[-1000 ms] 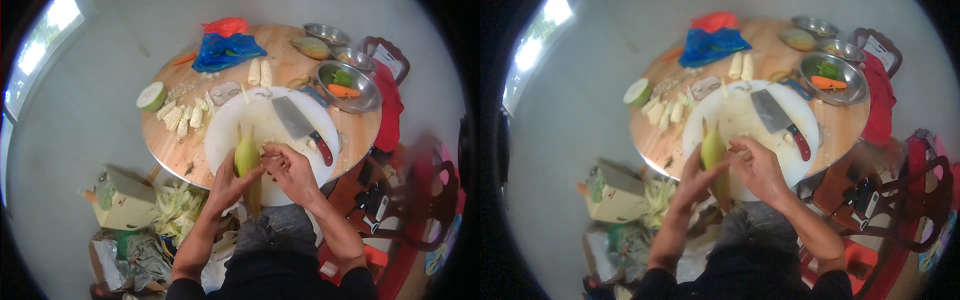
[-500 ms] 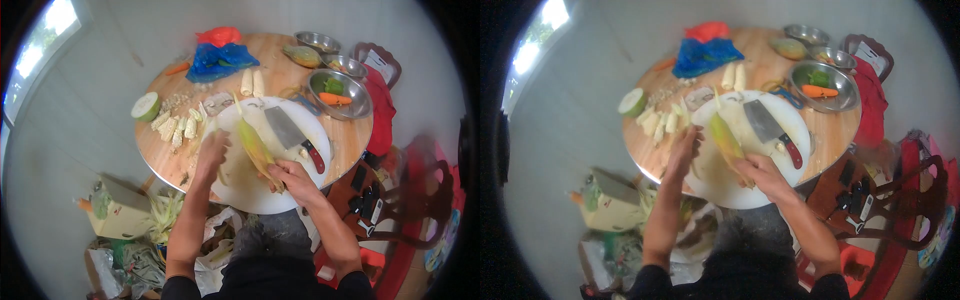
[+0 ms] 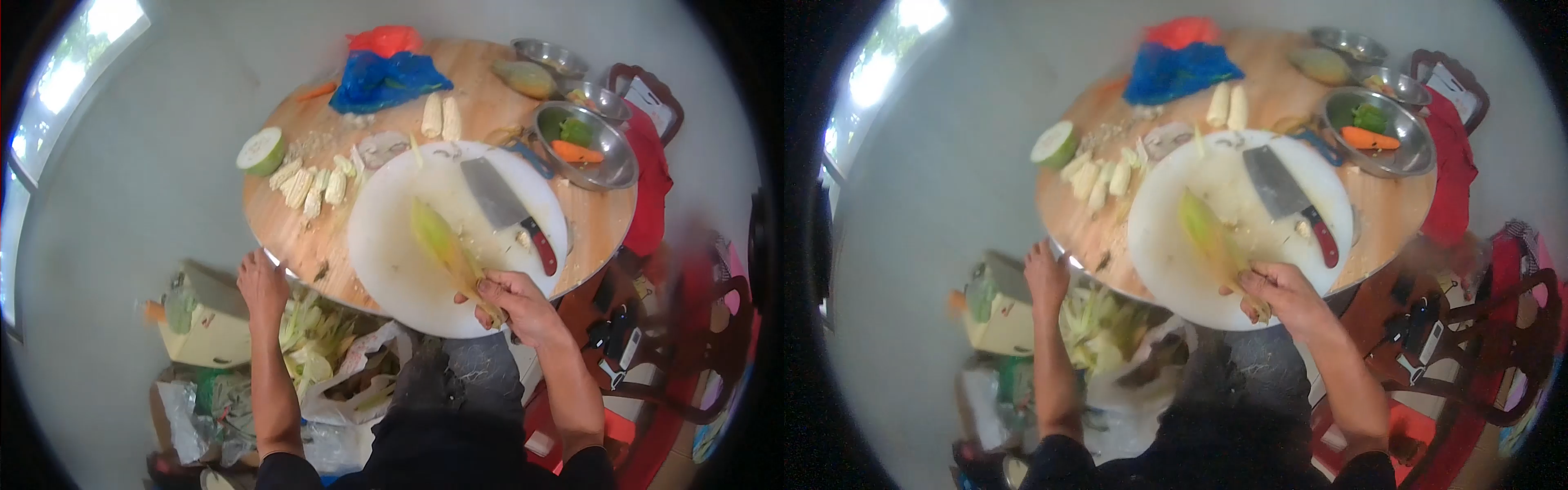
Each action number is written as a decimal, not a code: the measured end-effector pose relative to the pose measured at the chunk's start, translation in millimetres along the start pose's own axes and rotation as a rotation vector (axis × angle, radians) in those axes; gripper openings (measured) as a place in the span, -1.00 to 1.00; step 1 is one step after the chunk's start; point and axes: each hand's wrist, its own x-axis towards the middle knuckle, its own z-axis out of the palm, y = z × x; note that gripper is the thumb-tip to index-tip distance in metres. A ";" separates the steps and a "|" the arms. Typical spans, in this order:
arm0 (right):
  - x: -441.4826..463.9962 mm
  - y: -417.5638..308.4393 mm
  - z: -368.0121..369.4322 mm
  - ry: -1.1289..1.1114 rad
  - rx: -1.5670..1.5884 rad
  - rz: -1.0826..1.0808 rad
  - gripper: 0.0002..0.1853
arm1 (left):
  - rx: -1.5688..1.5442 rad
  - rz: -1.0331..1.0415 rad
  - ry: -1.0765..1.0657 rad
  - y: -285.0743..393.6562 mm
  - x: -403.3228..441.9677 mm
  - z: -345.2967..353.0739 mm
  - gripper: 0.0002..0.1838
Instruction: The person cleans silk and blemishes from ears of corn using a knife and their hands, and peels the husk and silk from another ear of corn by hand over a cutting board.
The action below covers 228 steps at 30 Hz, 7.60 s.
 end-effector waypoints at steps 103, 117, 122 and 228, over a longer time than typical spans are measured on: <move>-28.4 53.5 62.4 0.155 -0.697 -0.287 -0.87 | -2.319 0.050 -0.459 189.3 9.6 -9.9 -0.24; 50.7 -53.8 57.8 0.334 -0.635 -0.611 -0.79 | -1.778 0.318 -0.519 211.6 -28.7 -52.3 0.10; 40.3 -64.6 43.3 0.258 -0.718 -0.726 -0.80 | -1.841 0.536 -0.495 215.6 -29.2 -52.6 0.08; 79.6 -0.3 52.2 0.654 -0.184 -0.716 -0.64 | -1.517 0.321 -0.283 208.3 -14.1 -19.9 -0.60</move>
